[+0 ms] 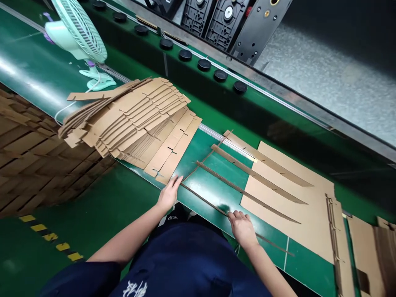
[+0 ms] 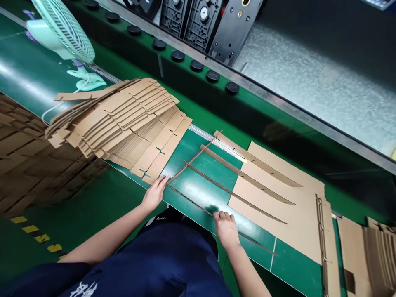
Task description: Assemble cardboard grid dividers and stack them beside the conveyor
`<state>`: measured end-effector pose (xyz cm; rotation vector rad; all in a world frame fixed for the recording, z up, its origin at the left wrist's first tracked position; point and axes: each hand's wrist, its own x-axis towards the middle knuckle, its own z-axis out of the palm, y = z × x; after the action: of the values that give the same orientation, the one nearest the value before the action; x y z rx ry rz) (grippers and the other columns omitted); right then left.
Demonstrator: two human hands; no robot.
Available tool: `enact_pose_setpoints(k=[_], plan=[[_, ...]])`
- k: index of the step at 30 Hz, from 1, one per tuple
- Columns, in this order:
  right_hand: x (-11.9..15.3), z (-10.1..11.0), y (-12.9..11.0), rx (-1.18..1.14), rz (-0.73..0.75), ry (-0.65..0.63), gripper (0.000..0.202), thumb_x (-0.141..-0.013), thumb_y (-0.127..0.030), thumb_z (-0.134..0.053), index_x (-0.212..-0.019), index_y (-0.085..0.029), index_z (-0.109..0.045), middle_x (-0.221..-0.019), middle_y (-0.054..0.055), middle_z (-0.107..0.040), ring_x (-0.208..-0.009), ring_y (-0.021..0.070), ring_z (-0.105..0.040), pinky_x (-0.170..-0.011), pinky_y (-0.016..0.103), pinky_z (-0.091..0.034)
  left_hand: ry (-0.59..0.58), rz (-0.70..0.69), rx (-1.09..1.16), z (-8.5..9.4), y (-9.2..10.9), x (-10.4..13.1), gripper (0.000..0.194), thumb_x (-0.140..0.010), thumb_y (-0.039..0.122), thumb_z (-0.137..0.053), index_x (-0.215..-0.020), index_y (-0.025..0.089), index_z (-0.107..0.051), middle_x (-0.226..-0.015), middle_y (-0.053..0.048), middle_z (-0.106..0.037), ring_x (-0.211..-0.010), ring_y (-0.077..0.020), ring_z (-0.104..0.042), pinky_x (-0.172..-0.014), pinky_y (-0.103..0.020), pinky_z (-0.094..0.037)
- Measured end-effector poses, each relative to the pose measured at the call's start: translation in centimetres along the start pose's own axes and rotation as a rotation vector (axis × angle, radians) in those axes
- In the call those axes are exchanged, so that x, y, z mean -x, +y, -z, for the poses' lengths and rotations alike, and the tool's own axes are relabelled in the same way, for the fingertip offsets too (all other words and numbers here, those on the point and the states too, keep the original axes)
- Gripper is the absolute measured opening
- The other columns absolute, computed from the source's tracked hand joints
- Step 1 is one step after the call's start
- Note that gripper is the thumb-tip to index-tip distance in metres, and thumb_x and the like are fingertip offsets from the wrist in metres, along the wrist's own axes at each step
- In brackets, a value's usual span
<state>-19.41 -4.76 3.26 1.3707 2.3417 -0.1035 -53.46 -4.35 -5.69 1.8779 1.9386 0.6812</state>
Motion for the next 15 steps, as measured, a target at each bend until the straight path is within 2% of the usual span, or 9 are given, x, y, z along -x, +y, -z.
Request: enact_pose_setpoints(k=[5, 9, 12, 15], plan=[[1.1, -0.9, -0.9, -0.122, -0.033, -0.014, 0.027, -0.096, -0.021, -0.036, -0.099, -0.022, -0.063, -0.091, 0.009, -0.065, -0.086, 0.0234, -0.058, -0.076, 0.035, -0.036, -0.035, 0.000, -0.003, 0.1, 0.4, -0.1, 0.054, -0.091, 0.013, -0.033, -0.143, 0.027, -0.038, -0.133, -0.008, -0.054, -0.122, -0.0203, -0.052, -0.098, -0.034, -0.049], [1.9, -1.7, -0.9, -0.260, -0.055, -0.055, 0.031, -0.097, -0.023, -0.035, -0.116, -0.023, -0.059, -0.101, 0.010, -0.066, -0.095, 0.0255, -0.059, -0.082, 0.038, -0.039, 0.009, 0.011, -0.006, 0.2, 0.9, 0.4, 0.052, -0.091, 0.017, -0.035, -0.142, 0.025, -0.039, -0.132, -0.009, -0.054, -0.120, -0.0216, -0.053, -0.100, -0.035, -0.047], [3.5, -2.0, 1.4, -0.399, -0.056, -0.041, 0.036, -0.096, -0.034, -0.041, -0.130, -0.023, -0.051, -0.114, 0.011, -0.063, -0.103, 0.0257, -0.056, -0.089, 0.040, -0.039, 0.035, 0.047, -0.010, 0.0, 1.3, 0.6, 0.054, -0.090, 0.021, -0.037, -0.144, 0.023, -0.036, -0.131, -0.010, -0.054, -0.118, -0.0242, -0.054, -0.098, -0.037, -0.047], [7.0, -2.9, 4.8, -0.496, -0.093, 0.011, 0.050, -0.091, -0.044, -0.051, -0.137, -0.025, -0.044, -0.128, 0.011, -0.056, -0.116, 0.0271, -0.050, -0.095, 0.043, -0.037, 0.025, 0.096, -0.016, 0.0, 2.1, 0.5, 0.057, -0.089, 0.024, -0.040, -0.145, 0.022, -0.032, -0.134, -0.011, -0.051, -0.118, -0.0255, -0.054, -0.096, -0.037, -0.048]])
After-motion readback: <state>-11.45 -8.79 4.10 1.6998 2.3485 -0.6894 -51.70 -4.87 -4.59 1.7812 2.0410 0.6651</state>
